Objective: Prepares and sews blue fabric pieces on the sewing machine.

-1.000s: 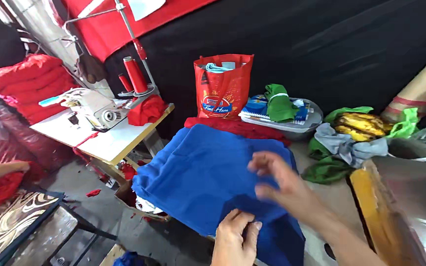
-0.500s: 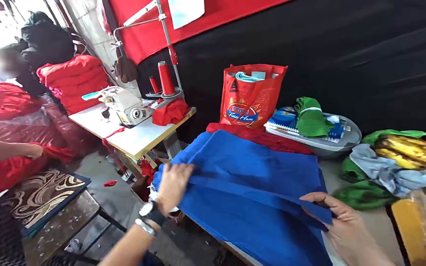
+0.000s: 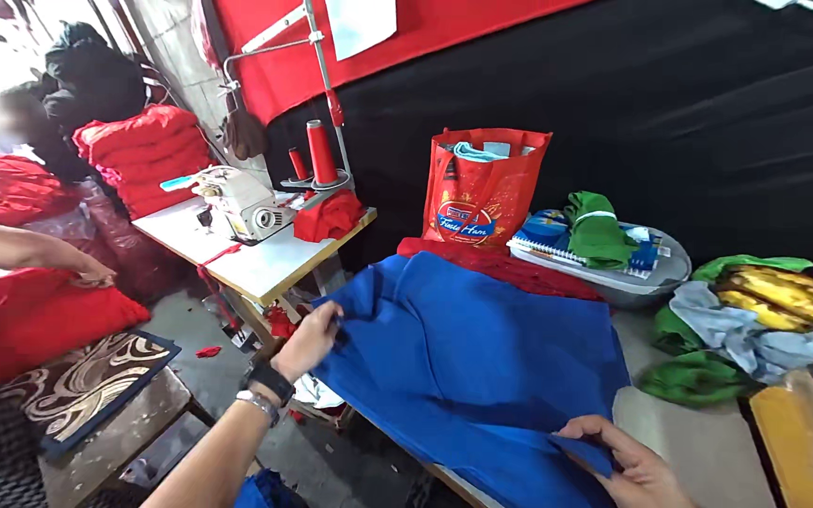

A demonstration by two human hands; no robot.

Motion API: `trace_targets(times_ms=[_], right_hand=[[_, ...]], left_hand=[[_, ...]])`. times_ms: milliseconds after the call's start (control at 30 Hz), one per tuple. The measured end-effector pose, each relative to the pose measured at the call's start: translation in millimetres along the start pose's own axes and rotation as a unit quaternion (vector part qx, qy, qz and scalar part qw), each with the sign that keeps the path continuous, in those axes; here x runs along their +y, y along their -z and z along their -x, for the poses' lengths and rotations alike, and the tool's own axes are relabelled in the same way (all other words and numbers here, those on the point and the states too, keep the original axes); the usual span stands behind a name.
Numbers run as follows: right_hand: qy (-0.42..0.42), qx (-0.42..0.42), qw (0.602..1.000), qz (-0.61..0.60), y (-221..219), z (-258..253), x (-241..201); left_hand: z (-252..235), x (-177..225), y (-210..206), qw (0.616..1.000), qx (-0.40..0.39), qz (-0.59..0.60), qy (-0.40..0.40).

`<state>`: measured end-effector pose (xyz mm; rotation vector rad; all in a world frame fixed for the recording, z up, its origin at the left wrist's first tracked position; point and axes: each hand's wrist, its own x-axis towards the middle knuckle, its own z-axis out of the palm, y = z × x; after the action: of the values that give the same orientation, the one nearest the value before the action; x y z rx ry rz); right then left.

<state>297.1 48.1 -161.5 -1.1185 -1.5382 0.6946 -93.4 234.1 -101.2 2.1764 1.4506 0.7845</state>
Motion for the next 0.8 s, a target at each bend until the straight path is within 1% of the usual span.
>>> trace_targets(times_ms=[67,133,200,300,333,400,433,467,533,567,600,633,700,733,800], right_hand=[[0.014,-0.008,1.0,0.019,-1,5,3],[0.018,-0.01,0.999,0.036,-1,5,4],[0.013,0.0,0.999,0.04,0,6,5],[0.017,0.011,0.999,0.038,3,6,9],[0.021,-0.002,0.999,0.035,7,9,10],[0.062,-0.039,0.996,0.044,13,14,10],[0.083,-0.056,0.993,0.058,14,17,8],[0.096,-0.069,0.99,0.08,13,20,4],[0.107,-0.084,0.98,0.142,11,26,-4],[0.105,-0.084,0.977,0.168,9,27,-7],[0.093,-0.075,0.976,0.18,7,28,-10],[0.07,-0.06,0.98,0.178,5,27,-13],[0.007,-0.035,0.987,0.157,2,24,-18],[-0.021,-0.03,0.989,0.143,3,22,-20],[-0.038,-0.03,0.992,0.12,5,16,-20]], left_hand=[[11,-46,-17,0.997,0.024,-0.066,-0.036],[20,-72,-17,0.994,0.049,-0.098,-0.025],[25,-75,-12,0.99,0.049,-0.129,-0.035],[24,-63,3,0.973,0.082,-0.175,-0.124],[24,-59,10,0.969,0.09,-0.178,-0.147],[28,-55,20,0.959,0.104,-0.197,-0.174],[32,-58,20,0.956,0.101,-0.214,-0.173],[36,-63,17,0.954,0.088,-0.241,-0.153],[51,-64,2,0.957,0.06,-0.277,-0.066],[58,-54,-5,0.958,0.067,-0.276,-0.034],[64,-40,-14,0.961,0.092,-0.26,-0.037],[70,-18,-25,0.963,0.116,-0.234,-0.064],[81,32,-58,0.967,0.126,-0.159,-0.155],[88,58,-81,0.968,0.115,-0.107,-0.196],[101,109,-123,0.966,0.056,0.023,-0.252]])
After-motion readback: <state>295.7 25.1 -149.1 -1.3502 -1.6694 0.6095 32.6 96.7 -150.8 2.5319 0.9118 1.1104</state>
